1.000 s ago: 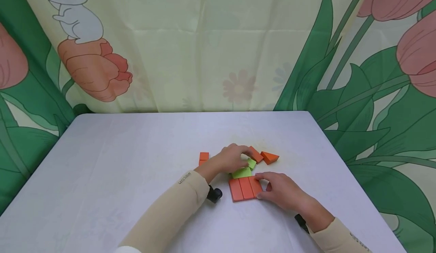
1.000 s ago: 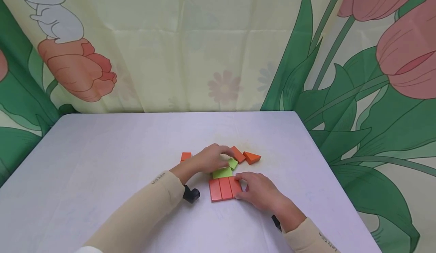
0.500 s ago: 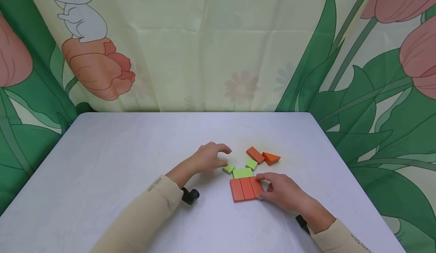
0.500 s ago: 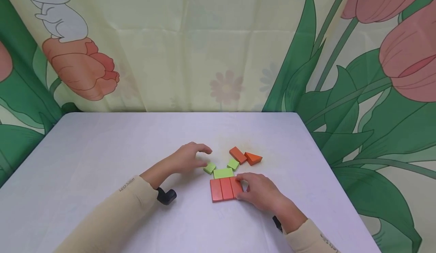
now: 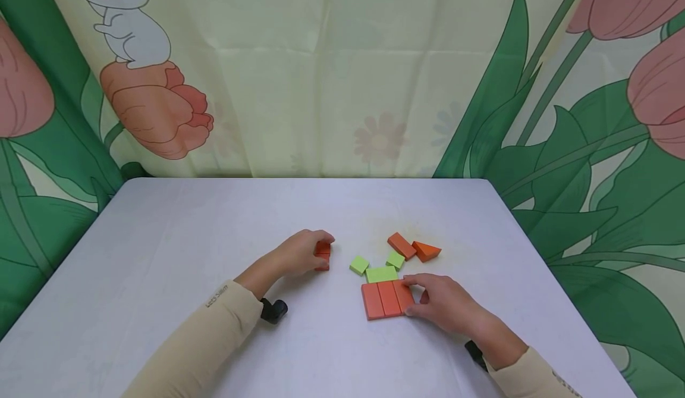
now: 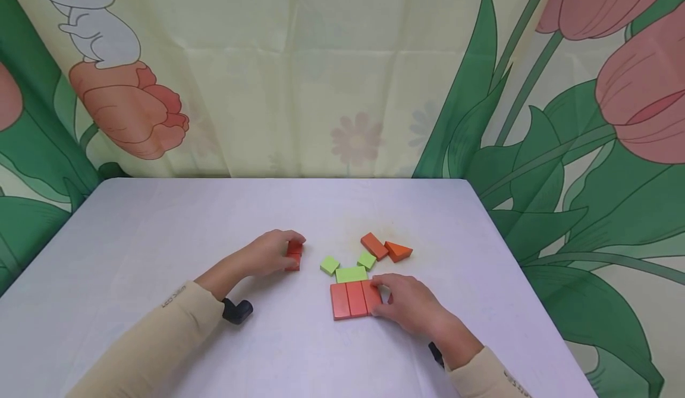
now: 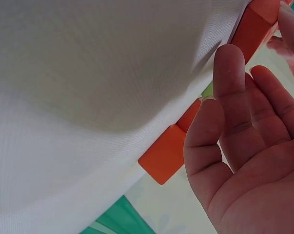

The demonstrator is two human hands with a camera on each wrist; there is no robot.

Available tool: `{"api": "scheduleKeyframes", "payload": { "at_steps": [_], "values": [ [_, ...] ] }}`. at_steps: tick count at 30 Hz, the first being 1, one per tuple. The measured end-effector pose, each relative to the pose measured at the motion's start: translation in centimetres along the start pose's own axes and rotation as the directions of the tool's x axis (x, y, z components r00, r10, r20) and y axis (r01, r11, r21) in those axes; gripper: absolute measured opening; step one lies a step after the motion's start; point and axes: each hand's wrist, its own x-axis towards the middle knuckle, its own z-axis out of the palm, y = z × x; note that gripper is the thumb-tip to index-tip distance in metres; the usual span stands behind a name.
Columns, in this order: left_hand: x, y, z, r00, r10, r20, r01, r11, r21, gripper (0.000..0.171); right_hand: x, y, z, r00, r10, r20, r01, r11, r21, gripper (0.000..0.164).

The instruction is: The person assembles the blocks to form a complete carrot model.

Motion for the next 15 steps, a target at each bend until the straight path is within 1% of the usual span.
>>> {"api": "scheduleKeyframes", "payload": {
  "at_steps": [3,9,15],
  "values": [
    [-0.1,-0.2,0.0,1.0,-0.01,0.0,0.01,1.0,0.012,0.05,-0.1,0.0,0.0,1.0,-0.001,-0.002,0.001,1.0,0.003,0.056],
    [-0.5,-0.6,-0.4,1.0,0.013,-0.004,-0.013,0.999,0.031,0.05,-0.2,-0.1,0.0,1.0,-0.007,-0.006,0.007,1.0,0.005,0.055],
    [-1.2,-1.2,-0.8,1.0,0.013,0.003,-0.013,0.999,0.032,0.046,-0.2,-0.1,0.0,1.0,-0.01,-0.011,0.01,1.0,0.002,0.055]
  ]
}}
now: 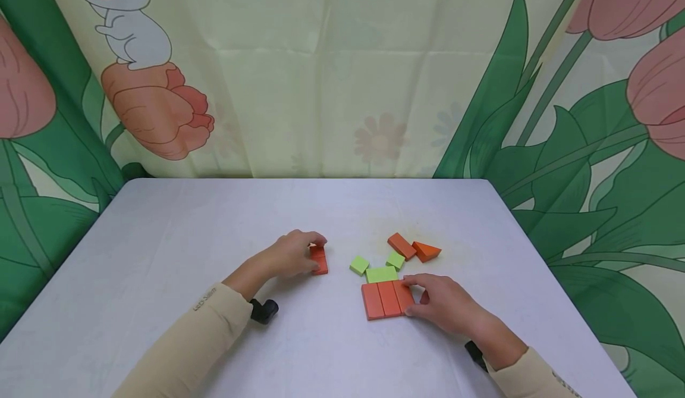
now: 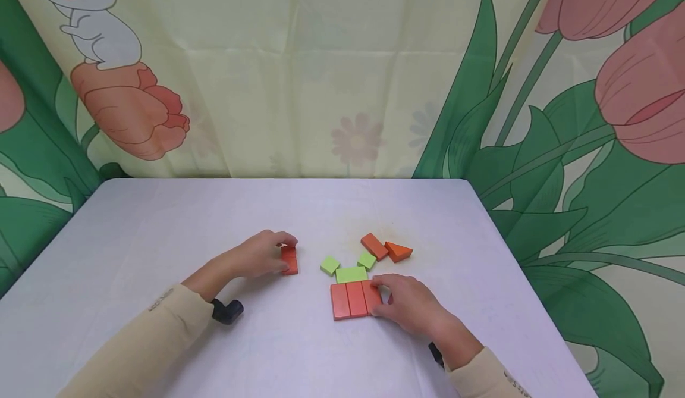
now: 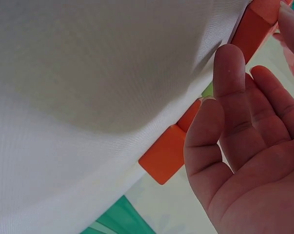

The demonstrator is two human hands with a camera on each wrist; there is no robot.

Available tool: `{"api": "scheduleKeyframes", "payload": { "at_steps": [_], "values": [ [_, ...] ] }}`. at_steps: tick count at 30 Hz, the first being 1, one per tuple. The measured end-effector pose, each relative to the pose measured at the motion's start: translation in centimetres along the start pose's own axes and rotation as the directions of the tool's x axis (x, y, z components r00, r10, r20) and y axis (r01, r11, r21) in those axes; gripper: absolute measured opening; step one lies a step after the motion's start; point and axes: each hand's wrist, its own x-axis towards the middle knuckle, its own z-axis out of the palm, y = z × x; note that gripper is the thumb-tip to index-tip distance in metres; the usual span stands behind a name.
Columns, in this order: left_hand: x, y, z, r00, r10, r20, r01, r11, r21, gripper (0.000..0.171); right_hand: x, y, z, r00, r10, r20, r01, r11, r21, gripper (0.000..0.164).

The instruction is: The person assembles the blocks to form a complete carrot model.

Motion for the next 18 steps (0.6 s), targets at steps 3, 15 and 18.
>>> {"api": "scheduleKeyframes", "payload": {
  "at_steps": [3,15,18],
  "values": [
    [-0.16,-0.31,-0.15,1.0,0.008,-0.004,-0.008,1.0,0.007,0.042,0.03,0.03,0.0,1.0,0.0,0.002,0.0,1.0,-0.001,0.055],
    [-0.27,-0.5,-0.01,1.0,0.019,0.007,-0.019,1.0,0.006,0.035,0.03,0.03,-0.05,1.0,0.004,0.0,-0.004,1.0,-0.014,0.055],
    [-0.43,-0.39,-0.05,1.0,0.018,-0.001,-0.018,1.0,0.012,0.034,-0.01,-0.05,-0.09,1.0,0.007,0.0,-0.007,1.0,-0.019,0.056]
  ]
}}
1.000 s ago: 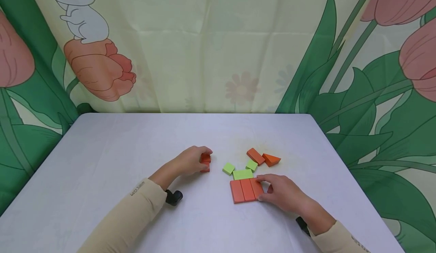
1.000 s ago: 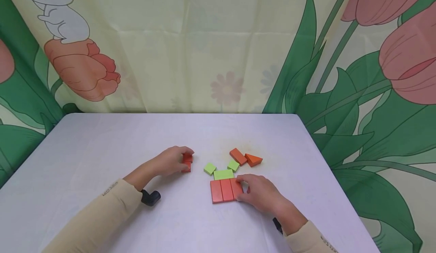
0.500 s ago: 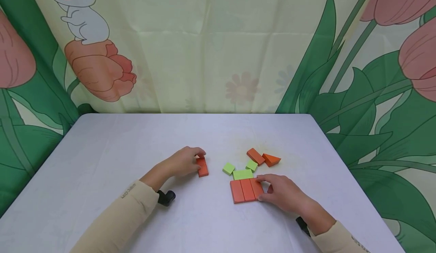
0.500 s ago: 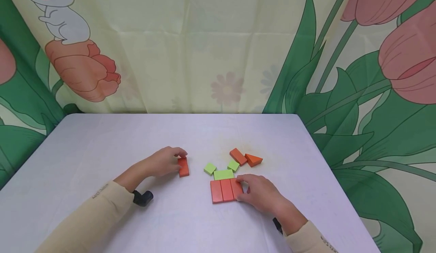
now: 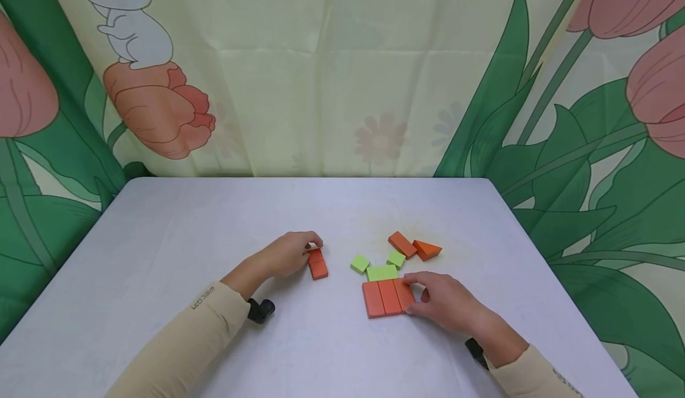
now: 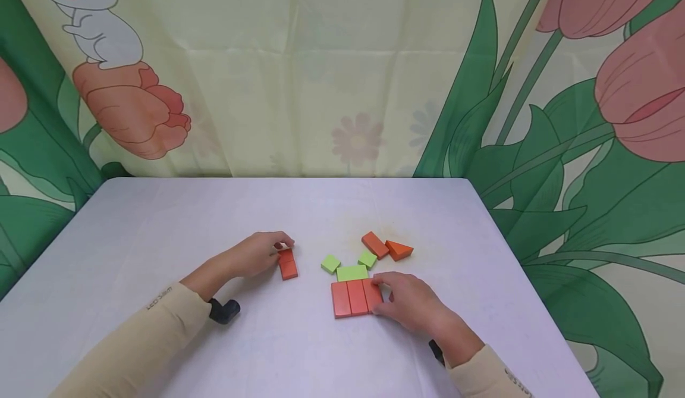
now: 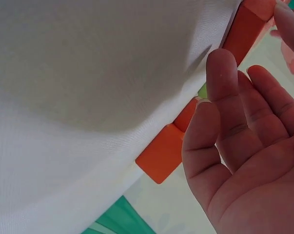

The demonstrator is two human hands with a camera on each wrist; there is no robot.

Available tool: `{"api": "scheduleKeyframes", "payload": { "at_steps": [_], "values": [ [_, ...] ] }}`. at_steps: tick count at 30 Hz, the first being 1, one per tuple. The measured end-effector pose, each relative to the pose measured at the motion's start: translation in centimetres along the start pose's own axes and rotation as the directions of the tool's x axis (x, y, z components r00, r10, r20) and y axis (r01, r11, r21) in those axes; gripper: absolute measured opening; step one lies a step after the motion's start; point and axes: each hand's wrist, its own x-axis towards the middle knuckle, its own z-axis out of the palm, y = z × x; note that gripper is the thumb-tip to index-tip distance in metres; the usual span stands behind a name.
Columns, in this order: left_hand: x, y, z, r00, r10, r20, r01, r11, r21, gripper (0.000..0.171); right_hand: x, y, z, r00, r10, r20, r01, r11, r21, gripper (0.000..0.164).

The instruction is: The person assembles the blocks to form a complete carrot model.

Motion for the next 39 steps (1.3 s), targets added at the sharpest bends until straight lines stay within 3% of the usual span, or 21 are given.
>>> {"api": "scheduleKeyframes", "payload": {
  "at_steps": [5,13,19,30,35,39],
  "values": [
    [-0.2,0.1,-0.1,1.0,0.023,-0.006,-0.023,1.0,0.016,0.036,0.3,0.1,-0.2,0.999,-0.019,-0.029,0.019,1.0,-0.013,0.057],
    [-0.5,0.0,0.0,0.995,0.101,0.015,-0.102,0.991,0.087,0.04,1.6,0.6,-0.8,0.989,-0.124,-0.08,0.129,0.99,0.052,0.051],
    [-0.8,-0.1,0.0,0.998,0.066,0.017,-0.068,0.989,0.135,0.034,2.4,0.8,-0.8,0.987,-0.151,-0.056,0.156,0.984,0.092,0.056],
    [-1.8,-1.0,-0.7,0.994,0.043,-0.101,-0.021,0.977,0.211,0.027,3.0,1.0,-0.7,0.997,-0.081,-0.012,0.082,0.99,0.114,0.057],
    [-2.5,-0.5,-1.8,0.987,0.021,-0.158,0.01,0.982,0.19,0.028,2.9,1.2,-0.6,0.997,-0.073,-0.011,0.074,0.989,0.125,0.057],
    [-3.4,0.6,-2.4,0.981,0.07,-0.178,-0.034,0.98,0.194,0.03,2.8,1.1,-0.7,0.997,-0.08,-0.014,0.081,0.988,0.13,0.057]
  ]
}}
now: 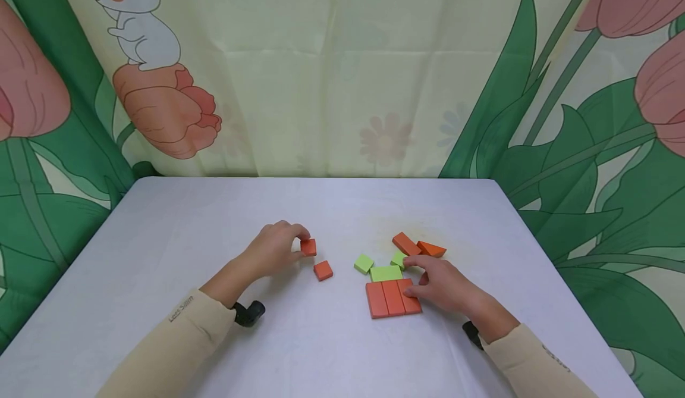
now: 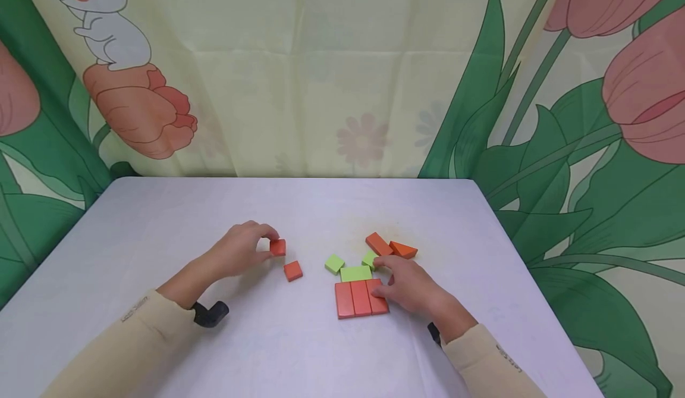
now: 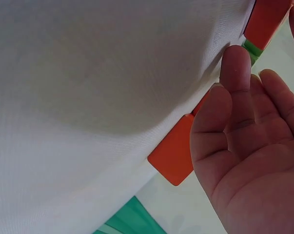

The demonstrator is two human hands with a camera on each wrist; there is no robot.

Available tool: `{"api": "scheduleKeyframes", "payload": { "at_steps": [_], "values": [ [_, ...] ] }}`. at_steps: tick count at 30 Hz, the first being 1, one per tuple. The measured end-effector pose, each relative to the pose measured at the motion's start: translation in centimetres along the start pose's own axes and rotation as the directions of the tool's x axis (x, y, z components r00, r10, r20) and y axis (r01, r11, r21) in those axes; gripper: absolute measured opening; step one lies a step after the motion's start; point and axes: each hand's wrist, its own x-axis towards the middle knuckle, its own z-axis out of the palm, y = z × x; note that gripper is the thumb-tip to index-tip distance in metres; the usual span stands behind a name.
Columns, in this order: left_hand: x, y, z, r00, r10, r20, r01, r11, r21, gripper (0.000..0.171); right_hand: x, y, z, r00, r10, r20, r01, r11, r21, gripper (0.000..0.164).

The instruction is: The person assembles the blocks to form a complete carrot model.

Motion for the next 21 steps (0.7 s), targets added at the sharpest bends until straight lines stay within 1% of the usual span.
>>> {"api": "scheduleKeyframes", "payload": {
  "at_steps": [4,8,11,13,16,18,21],
  "values": [
    [-0.7,1.5,0.0,0.998,0.063,-0.012,-0.064,0.998,-0.024,0.029,-0.2,-0.1,-0.1,1.0,-0.009,0.0,0.009,1.0,0.006,0.058],
    [-1.4,2.8,0.7,0.992,0.127,-0.01,-0.127,0.989,-0.073,0.026,-0.2,-0.2,-0.1,1.0,-0.018,0.007,0.018,1.0,0.002,0.058],
    [-1.8,3.8,1.5,0.979,0.204,-0.008,-0.204,0.974,-0.103,0.024,-0.2,-0.2,-0.2,1.0,-0.016,0.01,0.016,1.0,-0.003,0.057],
    [-1.9,4.5,2.0,0.966,0.259,-0.004,-0.258,0.96,-0.11,0.023,-0.2,-0.2,-0.2,1.0,-0.01,0.013,0.01,1.0,-0.005,0.057],
    [-1.9,5.7,2.9,0.95,0.313,0.02,-0.309,0.944,-0.114,0.023,-0.1,-0.3,-0.3,1.0,-0.005,0.019,0.005,1.0,-0.008,0.057],
    [-1.9,6.4,3.5,0.943,0.329,0.048,-0.322,0.941,-0.108,0.023,-0.2,-0.4,-0.3,1.0,-0.005,0.024,0.005,1.0,-0.007,0.058],
    [-1.8,7.5,4.3,0.937,0.334,0.104,-0.325,0.941,-0.095,0.025,-0.1,-0.4,-0.4,1.0,-0.012,0.027,0.013,1.0,-0.009,0.058]
  ]
}}
